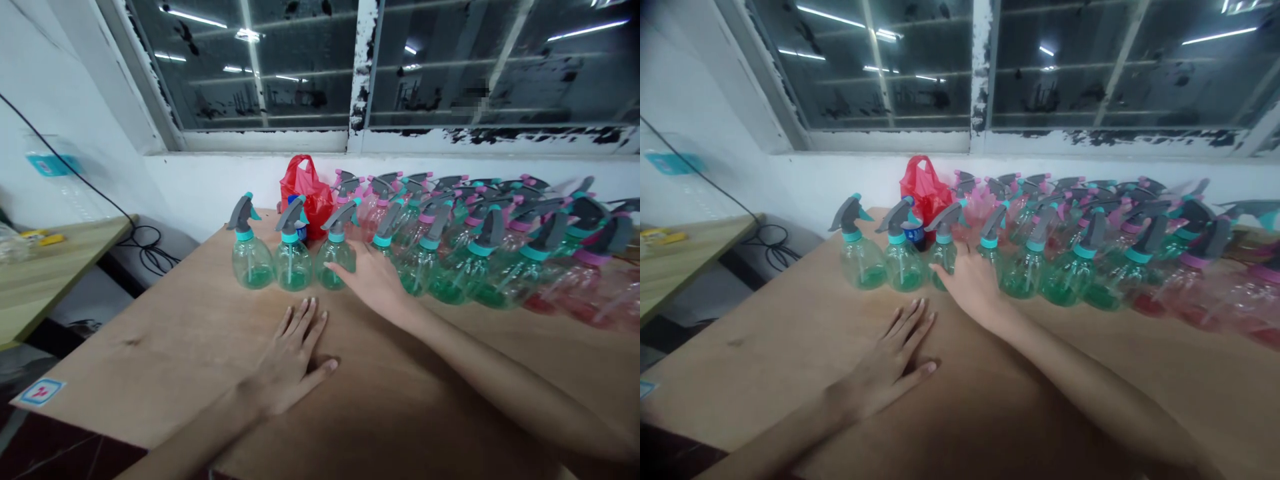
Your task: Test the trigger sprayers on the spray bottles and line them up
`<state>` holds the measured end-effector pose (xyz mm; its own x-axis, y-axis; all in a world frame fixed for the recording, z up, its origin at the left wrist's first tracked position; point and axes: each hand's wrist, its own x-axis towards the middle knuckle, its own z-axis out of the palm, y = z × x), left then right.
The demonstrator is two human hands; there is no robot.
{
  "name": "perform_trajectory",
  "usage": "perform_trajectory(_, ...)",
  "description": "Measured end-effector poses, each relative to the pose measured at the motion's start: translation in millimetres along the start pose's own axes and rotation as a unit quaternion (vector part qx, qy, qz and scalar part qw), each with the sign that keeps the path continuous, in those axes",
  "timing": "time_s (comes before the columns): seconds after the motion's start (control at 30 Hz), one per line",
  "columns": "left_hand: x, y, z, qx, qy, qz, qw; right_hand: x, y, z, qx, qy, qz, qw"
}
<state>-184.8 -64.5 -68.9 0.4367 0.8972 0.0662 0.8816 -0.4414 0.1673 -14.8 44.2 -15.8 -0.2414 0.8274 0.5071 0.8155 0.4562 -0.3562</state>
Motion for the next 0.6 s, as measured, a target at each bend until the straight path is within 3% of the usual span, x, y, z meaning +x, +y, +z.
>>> perform_trajectory(0.2,1,0,1.5,0.011,-0.01,-0.008,1.0,5,-7,12,0.038,-0.052,0.054,0.996)
perform_trajectory(0.33,-2,6,-0.5,0.007,-0.012,-0.012,1.0,12,-8,22,0.053,-0.055,0.066,0.995)
perform_trajectory(0.5,-18,20,-13.3,-0.034,-0.04,-0.025,0.998,12,-6,27,0.047,-0.048,0.061,0.996)
perform_trajectory(0.6,-29,29,-22.9,-0.099,-0.022,-0.054,0.993,6,-7,22,0.043,-0.047,0.05,0.997)
